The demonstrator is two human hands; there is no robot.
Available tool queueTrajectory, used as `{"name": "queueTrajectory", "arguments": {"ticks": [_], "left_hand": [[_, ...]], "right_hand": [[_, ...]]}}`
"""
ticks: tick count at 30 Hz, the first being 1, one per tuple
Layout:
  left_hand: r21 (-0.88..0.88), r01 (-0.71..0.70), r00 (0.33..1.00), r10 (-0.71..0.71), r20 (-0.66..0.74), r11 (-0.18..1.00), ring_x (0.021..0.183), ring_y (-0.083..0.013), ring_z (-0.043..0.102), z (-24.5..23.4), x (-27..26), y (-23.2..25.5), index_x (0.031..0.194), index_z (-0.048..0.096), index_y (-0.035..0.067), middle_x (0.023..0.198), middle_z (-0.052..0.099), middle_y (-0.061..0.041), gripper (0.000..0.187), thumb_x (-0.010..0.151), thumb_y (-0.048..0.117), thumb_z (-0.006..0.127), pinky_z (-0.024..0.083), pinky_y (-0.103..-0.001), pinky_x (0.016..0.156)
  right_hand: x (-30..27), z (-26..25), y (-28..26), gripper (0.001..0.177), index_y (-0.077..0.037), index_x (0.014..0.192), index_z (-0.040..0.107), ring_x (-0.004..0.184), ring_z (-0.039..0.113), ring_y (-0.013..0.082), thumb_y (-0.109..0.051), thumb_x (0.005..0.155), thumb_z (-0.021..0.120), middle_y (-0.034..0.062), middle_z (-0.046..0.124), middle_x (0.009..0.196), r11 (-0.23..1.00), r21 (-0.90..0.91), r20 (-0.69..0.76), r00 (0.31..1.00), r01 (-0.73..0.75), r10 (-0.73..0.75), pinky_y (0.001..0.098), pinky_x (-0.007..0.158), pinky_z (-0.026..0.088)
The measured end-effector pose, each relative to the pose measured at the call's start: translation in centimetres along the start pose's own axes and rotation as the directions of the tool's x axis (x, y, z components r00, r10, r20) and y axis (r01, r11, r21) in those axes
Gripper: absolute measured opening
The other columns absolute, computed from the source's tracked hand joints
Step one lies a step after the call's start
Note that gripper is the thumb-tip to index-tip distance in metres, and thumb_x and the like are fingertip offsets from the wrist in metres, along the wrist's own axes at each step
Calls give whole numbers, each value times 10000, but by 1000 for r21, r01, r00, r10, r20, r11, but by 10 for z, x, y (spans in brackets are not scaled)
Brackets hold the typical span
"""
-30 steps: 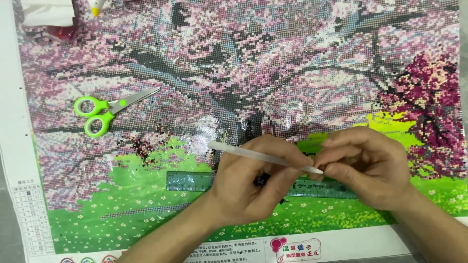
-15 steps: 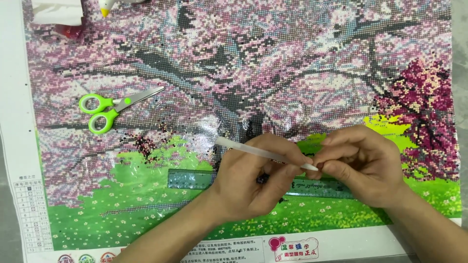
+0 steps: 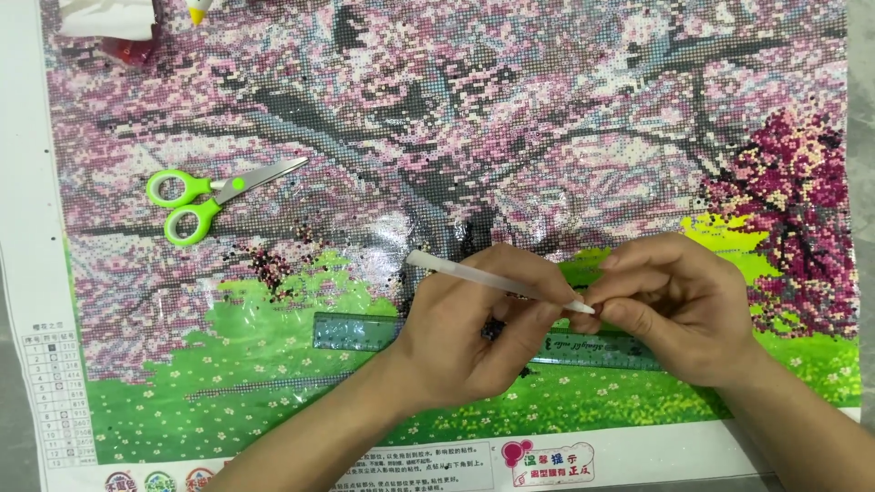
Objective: Using a diamond painting pen to pick up small resin diamonds and place them onto a coded adhesive canvas to create a mosaic picture.
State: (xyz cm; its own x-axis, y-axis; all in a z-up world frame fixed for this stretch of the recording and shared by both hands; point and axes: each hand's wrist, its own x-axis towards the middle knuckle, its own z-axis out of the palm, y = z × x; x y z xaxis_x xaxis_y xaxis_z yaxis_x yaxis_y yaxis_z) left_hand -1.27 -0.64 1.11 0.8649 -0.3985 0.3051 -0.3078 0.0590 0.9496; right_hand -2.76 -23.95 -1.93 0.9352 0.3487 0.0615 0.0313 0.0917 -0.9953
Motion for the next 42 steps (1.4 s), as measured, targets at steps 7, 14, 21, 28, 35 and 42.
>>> {"name": "queueTrajectory", "arguments": {"ticks": [7, 14, 21, 28, 35, 42], "left_hand": [[25, -35, 999, 35, 5, 999, 615, -151, 516, -1, 1, 1, 1068, 572, 37, 999, 623, -82, 127, 1016, 121, 492, 425, -272, 563], [-29, -17, 1000, 18, 16, 999, 614, -155, 527, 0, 1, 1, 1084, 567, 14, 1015, 609, -107, 116, 1005, 75, 507, 437, -262, 543], [-34, -7, 1000, 8, 21, 999, 664, -159, 571, 0, -1, -1, 1087, 576, 21, 1032, 622, -101, 130, 1007, 94, 504, 482, -252, 569], [-54, -20, 1000, 21, 21, 998, 664, -169, 575, 2, -1, -3, 1093, 573, 8, 1053, 618, -109, 126, 1006, 77, 514, 482, -267, 575], [-29, -76, 997, 76, 0, 997, 739, -201, 637, -4, -1, 5, 1121, 574, 30, 1059, 637, -99, 132, 1022, 83, 506, 519, -311, 670], [321, -121, 985, 154, -80, 939, 926, -255, 705, -80, -25, 42, 1072, 559, -7, 1028, 683, -149, 137, 951, 42, 516, 597, -345, 849]], "right_hand": [[3, 0, -1, 292, 25, 1156, 501, 717, 803, 229, -34, 892, 610, 160, 737, 870, 999, -16, 21, 999, 29, -29, 294, 670, 737], [3, 0, -1, 297, 19, 1148, 502, 704, 795, 218, -45, 884, 621, 152, 739, 861, 1000, -22, 7, 1000, 21, -21, 288, 662, 724], [1, -1, 1, 308, 13, 1154, 507, 697, 791, 216, -47, 877, 627, 148, 743, 866, 1000, -25, -12, 1000, -2, 2, 285, 652, 716], [-1, -3, 2, 313, 5, 1151, 500, 688, 785, 209, -58, 873, 630, 151, 745, 852, 999, -36, -20, 1000, -20, 19, 281, 647, 703], [-4, -6, 5, 311, -1, 1154, 506, 677, 763, 184, -69, 874, 624, 155, 744, 839, 992, -102, -76, 995, -70, 62, 255, 637, 651], [-7, -12, 11, 335, 38, 1190, 496, 785, 785, 263, 18, 870, 594, 206, 728, 897, 999, -13, -69, 996, -53, 52, 333, 707, 716]]}}
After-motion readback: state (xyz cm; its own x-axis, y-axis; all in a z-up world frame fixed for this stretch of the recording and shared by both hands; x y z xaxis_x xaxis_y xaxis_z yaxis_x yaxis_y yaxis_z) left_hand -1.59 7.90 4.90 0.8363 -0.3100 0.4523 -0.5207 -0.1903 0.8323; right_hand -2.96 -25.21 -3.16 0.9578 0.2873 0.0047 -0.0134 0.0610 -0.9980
